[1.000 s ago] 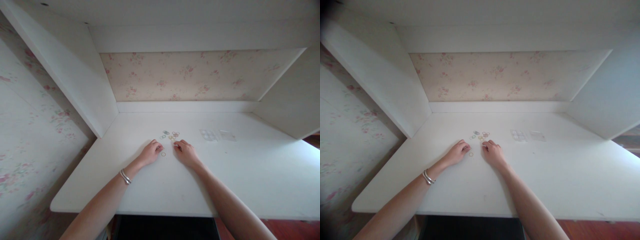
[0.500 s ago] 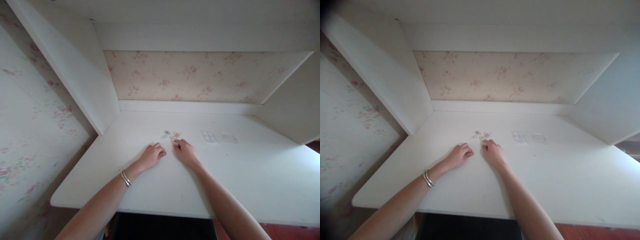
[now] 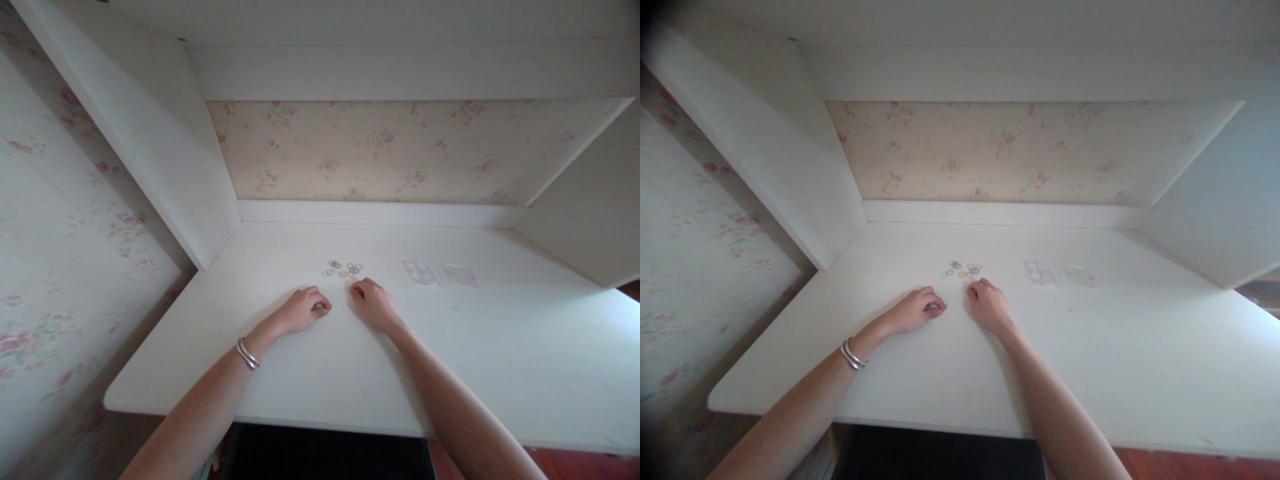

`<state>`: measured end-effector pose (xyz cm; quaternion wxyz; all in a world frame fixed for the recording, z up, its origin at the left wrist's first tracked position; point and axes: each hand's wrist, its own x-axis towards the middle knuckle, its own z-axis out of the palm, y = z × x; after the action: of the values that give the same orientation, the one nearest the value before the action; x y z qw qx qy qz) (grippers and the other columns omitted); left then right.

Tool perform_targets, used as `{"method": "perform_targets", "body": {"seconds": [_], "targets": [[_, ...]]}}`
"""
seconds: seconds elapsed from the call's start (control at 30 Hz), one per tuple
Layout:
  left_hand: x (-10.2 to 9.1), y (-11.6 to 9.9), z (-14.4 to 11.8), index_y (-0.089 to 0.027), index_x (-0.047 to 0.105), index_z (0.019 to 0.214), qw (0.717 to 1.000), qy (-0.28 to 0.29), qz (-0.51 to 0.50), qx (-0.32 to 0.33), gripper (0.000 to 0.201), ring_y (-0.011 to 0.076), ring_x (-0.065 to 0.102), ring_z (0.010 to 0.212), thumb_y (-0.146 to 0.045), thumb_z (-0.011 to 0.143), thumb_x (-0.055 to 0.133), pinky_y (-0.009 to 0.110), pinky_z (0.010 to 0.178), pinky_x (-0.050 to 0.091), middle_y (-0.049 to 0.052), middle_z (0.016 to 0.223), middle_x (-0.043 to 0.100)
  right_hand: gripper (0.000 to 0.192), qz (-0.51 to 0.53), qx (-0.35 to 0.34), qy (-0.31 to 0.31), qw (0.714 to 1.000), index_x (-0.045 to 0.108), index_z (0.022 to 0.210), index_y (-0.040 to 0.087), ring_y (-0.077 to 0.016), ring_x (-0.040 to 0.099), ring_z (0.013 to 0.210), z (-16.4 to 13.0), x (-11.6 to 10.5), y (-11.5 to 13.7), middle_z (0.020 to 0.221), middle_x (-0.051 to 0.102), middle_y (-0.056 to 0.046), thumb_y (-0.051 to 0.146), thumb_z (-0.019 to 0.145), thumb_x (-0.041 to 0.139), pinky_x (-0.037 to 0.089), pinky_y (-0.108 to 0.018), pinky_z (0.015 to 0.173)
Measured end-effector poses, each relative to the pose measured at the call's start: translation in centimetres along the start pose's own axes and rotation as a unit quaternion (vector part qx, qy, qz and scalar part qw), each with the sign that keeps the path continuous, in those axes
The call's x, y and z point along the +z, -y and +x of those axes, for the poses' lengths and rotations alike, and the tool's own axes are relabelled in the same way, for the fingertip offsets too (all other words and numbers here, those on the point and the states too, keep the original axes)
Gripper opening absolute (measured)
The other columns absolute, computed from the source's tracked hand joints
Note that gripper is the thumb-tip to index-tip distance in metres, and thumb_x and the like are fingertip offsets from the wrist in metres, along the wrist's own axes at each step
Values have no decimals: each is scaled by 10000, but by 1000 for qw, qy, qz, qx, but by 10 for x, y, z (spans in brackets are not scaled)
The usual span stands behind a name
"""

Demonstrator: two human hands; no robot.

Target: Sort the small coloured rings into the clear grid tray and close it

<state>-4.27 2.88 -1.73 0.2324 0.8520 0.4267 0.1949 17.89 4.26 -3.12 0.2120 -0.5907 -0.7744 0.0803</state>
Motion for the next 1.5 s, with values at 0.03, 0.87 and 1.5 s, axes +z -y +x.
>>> {"method": "perform_targets", "body": {"seconds": [0.03, 0.87, 1.5], "targets": [[-1, -1, 0, -207, 686, 887, 1000, 1, 1, -3, 154, 142, 564, 867, -235, 831, 545, 247, 820, 433, 27, 905, 622, 233, -6, -2, 6, 1000, 623, 841, 201, -140, 567, 746, 0, -1, 1, 891, 610, -39, 267, 908, 410, 345, -243, 645], [-13, 15, 1, -172, 677, 845, 990, -28, -126, -63, 140, 108, 527, 688, -208, 757, 574, 207, 646, 414, 2, 757, 595, 210, 73, -157, -4, 985, 582, 889, 186, -139, 542, 794, -20, 10, 38, 876, 589, -38, 243, 946, 387, 334, -267, 745], [-9, 14, 2, -159, 665, 868, 971, -65, -205, -106, 181, 108, 506, 670, -227, 740, 558, 214, 623, 395, -6, 724, 566, 249, 98, -165, -2, 981, 638, 884, 213, -134, 550, 780, -20, 4, 41, 836, 598, -22, 289, 938, 408, 342, -272, 756]]}}
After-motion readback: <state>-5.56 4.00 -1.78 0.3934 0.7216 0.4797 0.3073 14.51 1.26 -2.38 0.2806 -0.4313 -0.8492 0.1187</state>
